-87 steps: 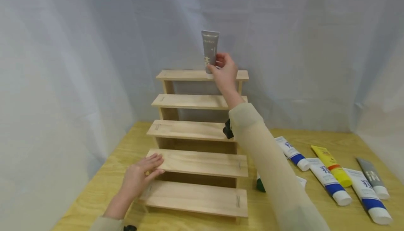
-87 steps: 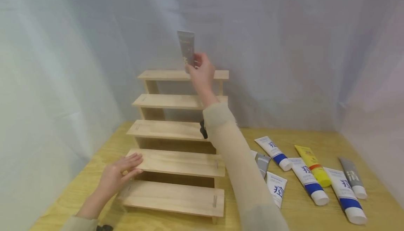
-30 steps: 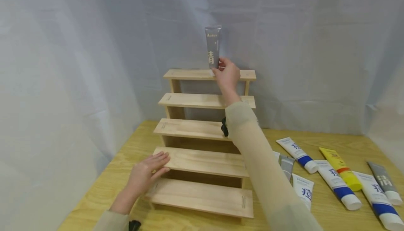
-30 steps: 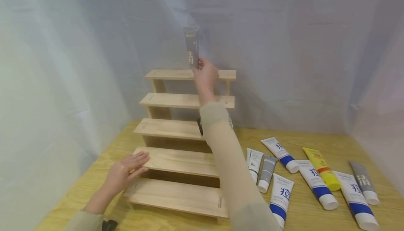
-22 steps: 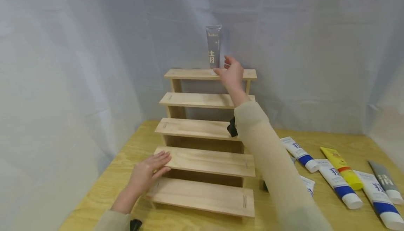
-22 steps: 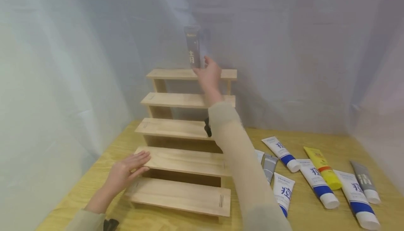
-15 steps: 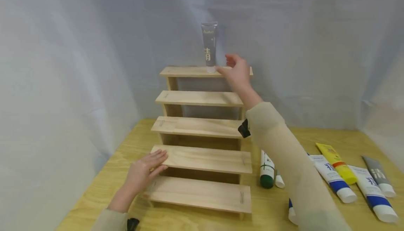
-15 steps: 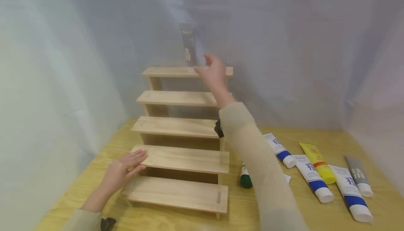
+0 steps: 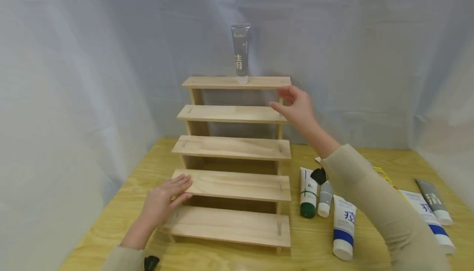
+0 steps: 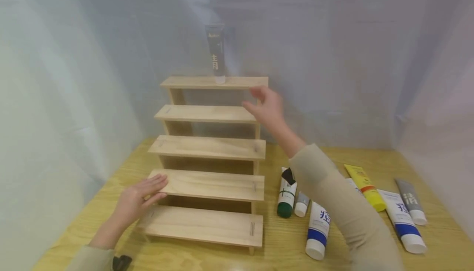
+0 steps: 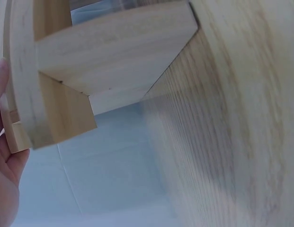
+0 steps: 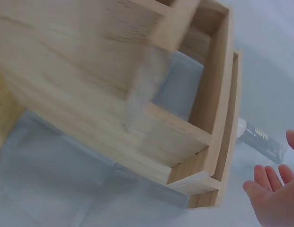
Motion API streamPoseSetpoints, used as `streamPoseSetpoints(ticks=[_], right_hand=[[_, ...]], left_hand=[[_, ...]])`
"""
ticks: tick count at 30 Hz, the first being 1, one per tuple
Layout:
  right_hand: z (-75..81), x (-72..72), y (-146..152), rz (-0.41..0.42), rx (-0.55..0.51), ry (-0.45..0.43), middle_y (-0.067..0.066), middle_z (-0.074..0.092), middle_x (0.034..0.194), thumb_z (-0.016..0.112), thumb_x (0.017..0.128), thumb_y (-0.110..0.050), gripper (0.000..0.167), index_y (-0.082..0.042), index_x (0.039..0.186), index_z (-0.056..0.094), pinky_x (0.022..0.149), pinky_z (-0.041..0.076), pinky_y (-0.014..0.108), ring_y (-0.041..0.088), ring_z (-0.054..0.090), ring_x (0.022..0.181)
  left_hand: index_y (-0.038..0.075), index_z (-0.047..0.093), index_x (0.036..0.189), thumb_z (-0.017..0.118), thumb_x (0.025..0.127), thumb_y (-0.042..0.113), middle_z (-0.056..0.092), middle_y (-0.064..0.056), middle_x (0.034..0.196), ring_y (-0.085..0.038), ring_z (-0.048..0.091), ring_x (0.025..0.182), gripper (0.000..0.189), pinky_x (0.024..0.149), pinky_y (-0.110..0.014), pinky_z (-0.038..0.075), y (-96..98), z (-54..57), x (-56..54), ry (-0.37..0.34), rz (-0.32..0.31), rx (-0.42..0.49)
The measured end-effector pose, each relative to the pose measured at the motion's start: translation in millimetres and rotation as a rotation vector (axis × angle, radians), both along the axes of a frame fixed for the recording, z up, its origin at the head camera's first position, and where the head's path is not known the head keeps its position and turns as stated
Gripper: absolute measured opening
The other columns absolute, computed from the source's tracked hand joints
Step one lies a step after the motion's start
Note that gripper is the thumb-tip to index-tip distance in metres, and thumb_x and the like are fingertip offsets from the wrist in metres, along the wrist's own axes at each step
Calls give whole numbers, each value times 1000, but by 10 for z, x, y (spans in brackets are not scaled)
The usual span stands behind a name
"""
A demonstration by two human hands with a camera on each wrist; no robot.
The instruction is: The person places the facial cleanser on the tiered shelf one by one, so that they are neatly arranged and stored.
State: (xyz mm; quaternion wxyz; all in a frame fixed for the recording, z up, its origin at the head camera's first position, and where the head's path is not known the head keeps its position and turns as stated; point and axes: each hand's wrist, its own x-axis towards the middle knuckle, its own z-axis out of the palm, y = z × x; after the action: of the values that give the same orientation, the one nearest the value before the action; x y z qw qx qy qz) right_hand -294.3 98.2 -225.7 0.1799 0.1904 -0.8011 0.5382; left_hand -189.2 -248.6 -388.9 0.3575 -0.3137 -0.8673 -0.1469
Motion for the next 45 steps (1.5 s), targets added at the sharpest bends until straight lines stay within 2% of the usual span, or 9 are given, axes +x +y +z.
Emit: streamPoseSetpoints(ticks=[8,13,18,23,33,40,45], right_hand=[[-325,309,234,42,11,34,21,56,110,68,78,-6,36,8,109,54,94,41,34,30,51,107],[-504,425,347,12,55,27,20,57,108,68,79,-10,36,6,108,55,95,40,35,28,52,106],[-685,476,460,-6,94,-8,20,58,106,67,79,-9,33,7,106,55,94,41,36,29,52,105],[-901,504,602,-23,138,-59,23,57,104,67,79,-8,33,9,105,55,93,41,40,33,53,102],[-1295,574,901,-105,278,-184,22,58,106,68,80,-20,41,6,108,55,87,45,44,34,54,100],[-1461,658,1022,-148,369,-313,21,57,108,66,80,-30,46,4,109,56,85,46,46,36,52,101],[-1551,714,1077,-163,425,-370,20,58,107,66,80,-33,48,3,110,55,79,48,45,34,53,97]], left_hand=[[2,67,98,53,82,42,62,-11,104,-26,60,93,45,76,-43,49,3,-12,22,0,-5,3],[2,67,97,50,83,44,62,-11,104,-26,60,92,48,75,-44,49,1,-2,18,7,-2,4],[2,67,96,48,83,46,63,-11,103,-27,61,91,50,75,-45,50,4,5,17,15,1,8],[2,67,96,48,84,46,63,-11,103,-26,61,91,49,75,-44,49,6,2,12,20,-2,-1],[2,67,96,49,83,46,63,-12,102,-27,61,90,49,73,-43,50,-4,-5,23,16,5,-2],[2,67,97,51,83,44,63,-11,103,-27,61,91,48,74,-44,50,-12,10,26,12,5,1],[1,67,97,54,82,41,63,-11,103,-26,61,91,45,72,-42,51,-16,25,40,6,7,-1]])
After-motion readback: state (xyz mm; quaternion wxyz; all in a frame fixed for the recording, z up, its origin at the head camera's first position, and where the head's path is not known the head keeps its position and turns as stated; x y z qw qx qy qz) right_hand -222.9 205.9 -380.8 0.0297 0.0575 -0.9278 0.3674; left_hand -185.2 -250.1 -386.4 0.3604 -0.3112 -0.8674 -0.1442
